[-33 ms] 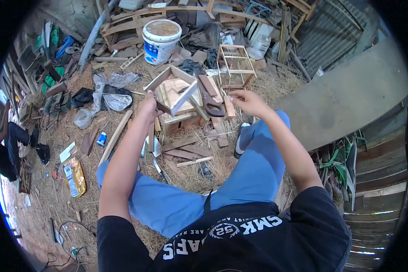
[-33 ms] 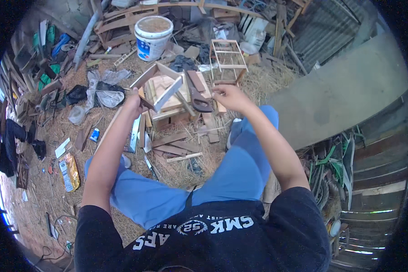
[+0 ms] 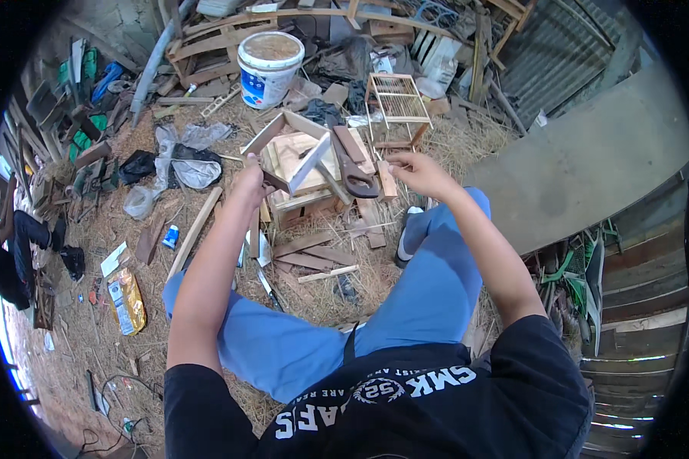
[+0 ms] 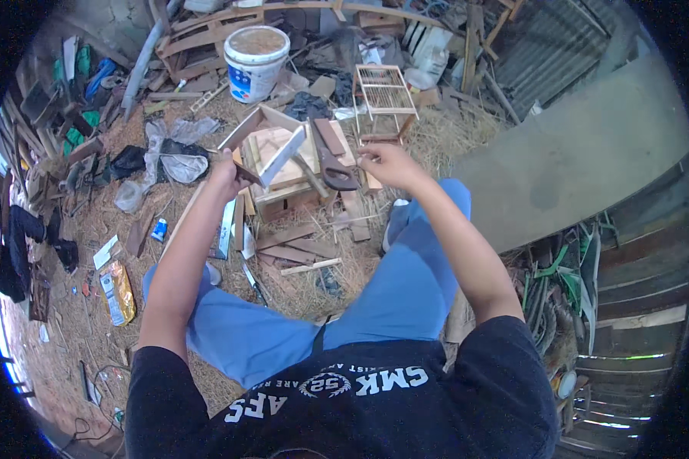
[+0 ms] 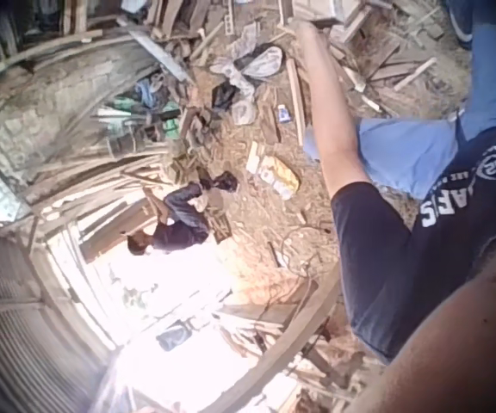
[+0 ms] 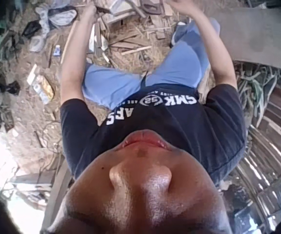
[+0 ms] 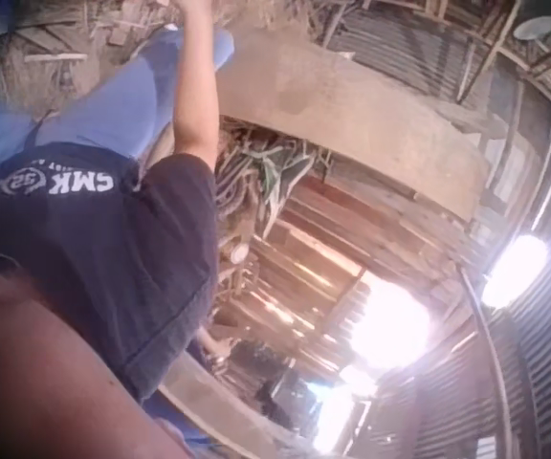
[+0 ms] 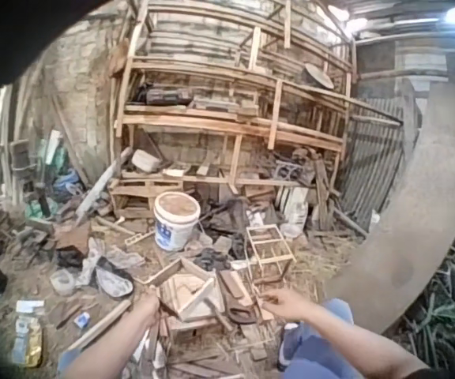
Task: The person assembles a wooden birdcage frame by hand, using a hammer to drive small nails into the wooden slats and arranging the pieces into a rectangular box structure.
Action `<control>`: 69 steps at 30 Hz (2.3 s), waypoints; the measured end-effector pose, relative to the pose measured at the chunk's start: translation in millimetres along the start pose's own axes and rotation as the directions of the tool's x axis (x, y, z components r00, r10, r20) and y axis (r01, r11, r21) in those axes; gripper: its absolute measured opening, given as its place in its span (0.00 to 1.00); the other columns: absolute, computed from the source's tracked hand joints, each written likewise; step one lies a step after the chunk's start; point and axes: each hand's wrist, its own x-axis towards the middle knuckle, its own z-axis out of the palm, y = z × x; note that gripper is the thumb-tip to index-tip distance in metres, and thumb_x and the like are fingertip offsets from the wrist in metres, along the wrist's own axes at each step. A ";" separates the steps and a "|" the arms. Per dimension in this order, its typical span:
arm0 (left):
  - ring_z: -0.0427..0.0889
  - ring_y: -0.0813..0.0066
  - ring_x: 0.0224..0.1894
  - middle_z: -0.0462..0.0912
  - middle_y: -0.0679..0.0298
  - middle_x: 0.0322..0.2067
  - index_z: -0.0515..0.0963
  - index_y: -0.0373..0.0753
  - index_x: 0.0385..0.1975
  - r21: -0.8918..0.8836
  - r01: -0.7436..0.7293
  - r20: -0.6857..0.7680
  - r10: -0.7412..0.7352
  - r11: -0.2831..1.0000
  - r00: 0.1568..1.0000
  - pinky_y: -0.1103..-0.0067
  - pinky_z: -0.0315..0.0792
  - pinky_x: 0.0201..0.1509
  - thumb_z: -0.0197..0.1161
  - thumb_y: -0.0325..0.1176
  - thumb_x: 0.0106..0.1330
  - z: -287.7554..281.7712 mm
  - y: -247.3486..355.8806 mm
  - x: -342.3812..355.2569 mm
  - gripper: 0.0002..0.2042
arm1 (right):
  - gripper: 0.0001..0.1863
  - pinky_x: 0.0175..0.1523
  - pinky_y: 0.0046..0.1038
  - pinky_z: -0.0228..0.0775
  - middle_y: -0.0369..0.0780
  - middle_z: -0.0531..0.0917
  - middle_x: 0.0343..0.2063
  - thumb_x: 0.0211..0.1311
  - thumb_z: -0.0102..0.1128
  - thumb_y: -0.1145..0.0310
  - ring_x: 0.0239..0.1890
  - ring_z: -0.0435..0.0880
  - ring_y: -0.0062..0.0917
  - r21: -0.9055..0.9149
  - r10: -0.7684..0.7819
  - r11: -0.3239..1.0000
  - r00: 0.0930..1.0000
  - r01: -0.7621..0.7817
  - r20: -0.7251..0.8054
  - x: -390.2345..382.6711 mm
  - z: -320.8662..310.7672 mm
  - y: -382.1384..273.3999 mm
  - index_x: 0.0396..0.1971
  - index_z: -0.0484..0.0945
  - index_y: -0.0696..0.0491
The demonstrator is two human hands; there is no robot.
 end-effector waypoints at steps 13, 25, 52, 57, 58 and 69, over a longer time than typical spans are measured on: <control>0.89 0.54 0.40 0.84 0.49 0.37 0.75 0.34 0.60 0.687 0.048 -0.261 0.185 0.726 0.947 0.63 0.85 0.43 0.36 0.72 0.82 3.8 -59.1 56.9 0.41 | 0.29 0.60 0.35 0.81 0.44 0.90 0.55 0.78 0.66 0.50 0.52 0.89 0.32 -0.004 0.128 0.990 0.903 -0.138 0.411 118.7 -31.1 210.8 0.69 0.81 0.54; 0.71 0.70 0.22 0.72 0.61 0.19 0.80 0.34 0.25 0.820 -0.239 0.059 0.339 0.520 0.939 0.68 0.68 0.34 0.37 0.67 0.85 153.9 14.3 -86.0 0.42 | 0.49 0.66 0.50 0.79 0.62 0.80 0.58 0.55 0.80 0.43 0.59 0.85 0.60 -0.106 0.520 0.854 0.845 -0.510 0.122 120.1 154.9 386.6 0.67 0.69 0.58; 0.85 0.74 0.54 0.86 0.54 0.57 0.56 0.29 0.82 0.163 0.212 0.049 -0.222 0.964 0.974 0.75 0.79 0.59 0.73 0.41 0.77 306.9 -378.7 70.2 0.42 | 0.34 0.55 0.34 0.82 0.47 0.88 0.49 0.69 0.68 0.72 0.50 0.89 0.29 0.605 0.294 0.619 0.862 -0.501 0.413 45.2 133.2 460.4 0.72 0.65 0.59; 0.85 0.75 0.53 0.84 0.54 0.58 0.58 0.29 0.78 0.249 0.230 0.105 -0.263 0.941 0.959 0.75 0.78 0.60 0.72 0.37 0.77 314.2 -388.9 76.7 0.38 | 0.34 0.55 0.34 0.80 0.46 0.87 0.50 0.71 0.67 0.72 0.50 0.87 0.29 0.534 0.194 0.696 0.842 -0.480 0.503 31.1 140.7 471.2 0.72 0.61 0.55; 0.84 0.74 0.54 0.84 0.54 0.58 0.60 0.29 0.76 0.240 0.223 0.082 -0.248 0.945 0.965 0.75 0.77 0.61 0.71 0.34 0.77 306.8 -385.9 68.2 0.35 | 0.29 0.55 0.35 0.80 0.45 0.88 0.49 0.71 0.69 0.70 0.49 0.88 0.29 0.529 0.210 0.673 0.819 -0.517 0.533 38.0 129.4 455.2 0.68 0.69 0.56; 0.82 0.74 0.57 0.84 0.58 0.56 0.70 0.30 0.67 0.283 0.093 -0.136 -0.056 0.955 0.989 0.74 0.75 0.65 0.66 0.31 0.81 248.8 -395.7 15.8 0.22 | 0.09 0.63 0.44 0.72 0.44 0.89 0.41 0.70 0.63 0.64 0.52 0.88 0.42 0.065 -0.345 0.937 0.939 0.344 0.007 181.4 156.4 449.8 0.40 0.89 0.51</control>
